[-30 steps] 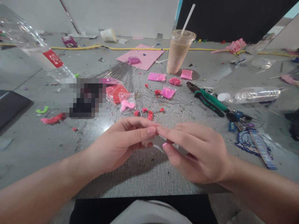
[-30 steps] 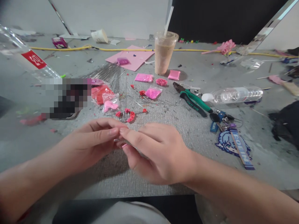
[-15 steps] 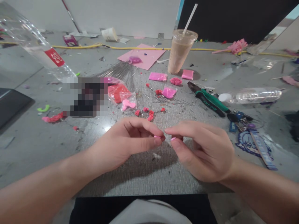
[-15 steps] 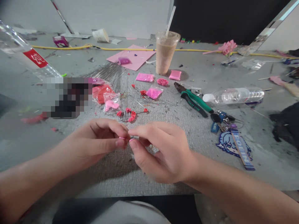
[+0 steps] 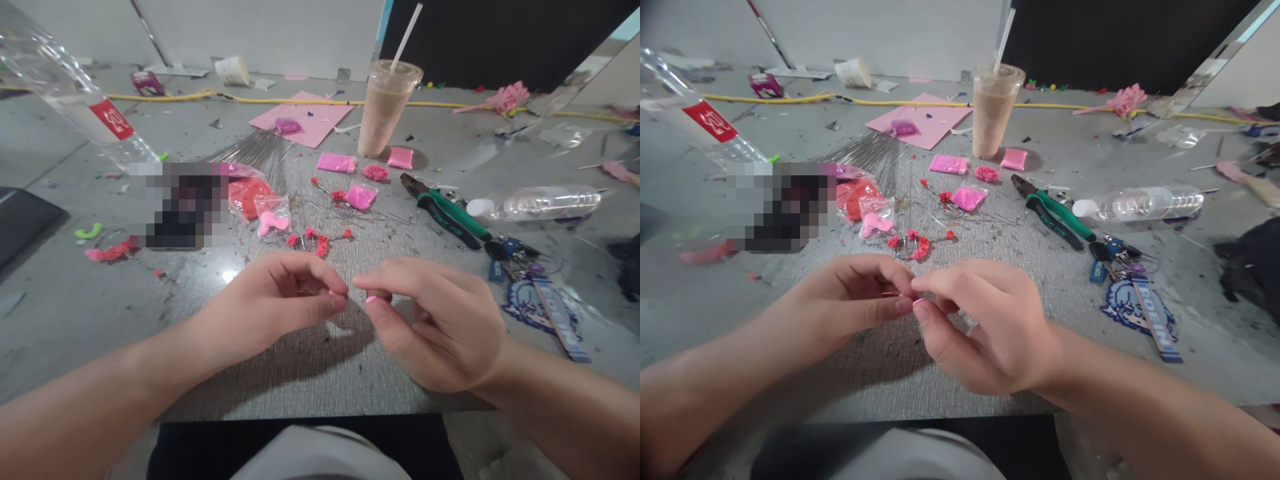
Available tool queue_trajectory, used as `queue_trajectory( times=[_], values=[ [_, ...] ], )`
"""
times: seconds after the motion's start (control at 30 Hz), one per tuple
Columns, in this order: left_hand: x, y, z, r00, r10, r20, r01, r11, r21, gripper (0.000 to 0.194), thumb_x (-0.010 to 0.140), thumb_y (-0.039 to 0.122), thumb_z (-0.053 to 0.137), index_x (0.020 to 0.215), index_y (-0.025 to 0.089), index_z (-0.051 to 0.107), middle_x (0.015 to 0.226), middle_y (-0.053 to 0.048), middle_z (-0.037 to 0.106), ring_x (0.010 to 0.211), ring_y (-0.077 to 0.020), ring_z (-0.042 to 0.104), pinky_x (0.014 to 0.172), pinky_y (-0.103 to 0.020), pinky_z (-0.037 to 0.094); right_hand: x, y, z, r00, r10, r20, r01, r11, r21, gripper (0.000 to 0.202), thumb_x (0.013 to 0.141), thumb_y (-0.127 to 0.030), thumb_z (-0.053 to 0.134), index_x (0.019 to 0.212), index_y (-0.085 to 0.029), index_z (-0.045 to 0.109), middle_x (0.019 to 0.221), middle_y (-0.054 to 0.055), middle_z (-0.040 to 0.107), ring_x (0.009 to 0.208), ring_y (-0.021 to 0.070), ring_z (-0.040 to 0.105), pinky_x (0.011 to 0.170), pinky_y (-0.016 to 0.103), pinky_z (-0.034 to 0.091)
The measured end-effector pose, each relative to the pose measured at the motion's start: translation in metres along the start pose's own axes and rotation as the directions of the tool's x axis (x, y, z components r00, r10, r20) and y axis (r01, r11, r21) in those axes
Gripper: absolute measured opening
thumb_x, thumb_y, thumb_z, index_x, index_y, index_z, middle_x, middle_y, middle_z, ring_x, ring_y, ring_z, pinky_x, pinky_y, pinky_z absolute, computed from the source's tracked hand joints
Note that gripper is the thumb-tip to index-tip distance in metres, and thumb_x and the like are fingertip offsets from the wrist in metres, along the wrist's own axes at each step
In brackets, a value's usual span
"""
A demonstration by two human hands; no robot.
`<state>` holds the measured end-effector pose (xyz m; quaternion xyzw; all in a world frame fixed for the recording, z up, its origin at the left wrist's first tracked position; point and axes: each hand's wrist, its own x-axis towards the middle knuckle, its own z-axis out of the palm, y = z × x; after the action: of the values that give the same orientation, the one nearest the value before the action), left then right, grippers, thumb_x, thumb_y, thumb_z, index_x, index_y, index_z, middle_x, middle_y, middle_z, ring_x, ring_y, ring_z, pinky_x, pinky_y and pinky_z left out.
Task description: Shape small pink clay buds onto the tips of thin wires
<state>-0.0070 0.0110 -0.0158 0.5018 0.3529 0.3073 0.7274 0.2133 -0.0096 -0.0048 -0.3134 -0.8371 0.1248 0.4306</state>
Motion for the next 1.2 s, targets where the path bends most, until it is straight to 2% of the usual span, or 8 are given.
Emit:
queue_trajectory(
  times=[0.13, 0.33, 0.47, 0.57, 0.63, 0.8, 1.0, 1.2],
  values=[
    [-0.0002, 0.0031, 0.0023, 0.999, -0.041, -0.01, 0.042, 0.997, 0.061, 0.009, 0.085, 0.023, 0.083, 0.087, 0.016, 0.077, 0.088, -0.005, 0.076, 0.087, -0.0175, 0.072, 0.079, -0.027, 0.057, 0.0009, 0.0001, -0.0004, 1.0, -0.014, -0.009, 0.014, 1.0, -0.006, 0.015, 0.094, -0.01, 0.058, 0.103, -0.018, 0.067, 0.077, 0.0, 0.074, 0.059, 0.0094, 0.063, 0.053, 0.022, 0.052],
    [0.0007, 0.0021, 0.0019, 0.999, -0.032, 0.001, 0.032, 0.999, 0.037, 0.014, 0.085, 0.025, 0.084, 0.092, 0.017, 0.075, 0.086, -0.005, 0.078, 0.08, -0.0149, 0.073, 0.072, -0.023, 0.056, 0.0017, -0.0002, -0.0004, 1.0, -0.024, 0.008, 0.024, 1.0, 0.005, 0.017, 0.094, -0.011, 0.057, 0.106, -0.018, 0.066, 0.075, 0.0, 0.073, 0.059, 0.0102, 0.063, 0.052, 0.022, 0.052],
    [0.0001, 0.0007, 0.0014, 0.999, -0.027, 0.017, 0.026, 0.998, 0.06, 0.013, 0.085, 0.024, 0.083, 0.091, 0.017, 0.074, 0.084, -0.004, 0.076, 0.089, -0.0204, 0.075, 0.077, -0.029, 0.059, 0.0018, -0.0007, -0.0001, 1.0, -0.025, 0.008, 0.025, 1.0, 0.008, 0.015, 0.093, -0.01, 0.058, 0.103, -0.017, 0.067, 0.073, 0.0, 0.072, 0.06, 0.0101, 0.063, 0.057, 0.022, 0.054],
    [0.0, 0.0001, 0.0014, 0.999, -0.035, 0.016, 0.033, 0.997, 0.069, 0.012, 0.086, 0.023, 0.083, 0.09, 0.016, 0.074, 0.089, -0.006, 0.077, 0.095, -0.0233, 0.075, 0.082, -0.033, 0.059, 0.002, -0.0008, -0.0003, 1.0, -0.024, 0.008, 0.024, 1.0, 0.016, 0.014, 0.094, -0.01, 0.058, 0.102, -0.017, 0.067, 0.072, 0.0, 0.071, 0.06, 0.0104, 0.063, 0.058, 0.022, 0.055],
    [0.0001, 0.0001, 0.0015, 0.999, -0.032, 0.009, 0.031, 0.996, 0.089, 0.013, 0.086, 0.025, 0.082, 0.09, 0.016, 0.074, 0.093, -0.007, 0.077, 0.095, -0.0228, 0.075, 0.082, -0.032, 0.059, 0.0022, -0.0006, -0.0005, 1.0, -0.025, 0.008, 0.025, 1.0, 0.015, 0.014, 0.094, -0.011, 0.057, 0.103, -0.017, 0.067, 0.073, -0.001, 0.071, 0.06, 0.0103, 0.063, 0.057, 0.022, 0.055],
    [-0.0002, 0.0021, 0.0022, 1.0, -0.007, 0.005, 0.006, 0.986, 0.167, 0.019, 0.09, 0.034, 0.079, 0.094, 0.016, 0.074, 0.083, -0.005, 0.074, 0.088, -0.0205, 0.073, 0.074, -0.028, 0.056, 0.0014, -0.0004, -0.0009, 1.0, -0.025, 0.003, 0.025, 1.0, 0.011, 0.015, 0.093, -0.011, 0.058, 0.104, -0.017, 0.067, 0.073, -0.001, 0.071, 0.06, 0.0104, 0.064, 0.058, 0.022, 0.056],
    [-0.0008, 0.0041, 0.0047, 1.0, 0.024, 0.0, -0.023, 0.966, 0.258, 0.024, 0.093, 0.04, 0.075, 0.088, 0.016, 0.073, 0.081, -0.005, 0.073, 0.075, -0.0152, 0.067, 0.065, -0.025, 0.051, 0.0019, -0.0012, -0.0011, 0.999, -0.029, 0.014, 0.028, 1.0, 0.011, 0.017, 0.094, -0.01, 0.056, 0.105, -0.02, 0.066, 0.075, 0.0, 0.073, 0.061, 0.0114, 0.065, 0.058, 0.024, 0.056],
    [0.0002, 0.0034, 0.0053, 0.998, 0.06, -0.018, -0.051, 0.95, 0.307, 0.016, 0.089, 0.031, 0.078, 0.093, 0.015, 0.074, 0.083, -0.006, 0.071, 0.086, -0.023, 0.072, 0.08, -0.036, 0.06, 0.0026, 0.0001, -0.0007, 0.999, -0.036, 0.014, 0.036, 0.999, 0.013, 0.015, 0.093, -0.01, 0.058, 0.104, -0.017, 0.067, 0.075, 0.0, 0.073, 0.062, 0.0104, 0.065, 0.059, 0.022, 0.056]
  ],
)
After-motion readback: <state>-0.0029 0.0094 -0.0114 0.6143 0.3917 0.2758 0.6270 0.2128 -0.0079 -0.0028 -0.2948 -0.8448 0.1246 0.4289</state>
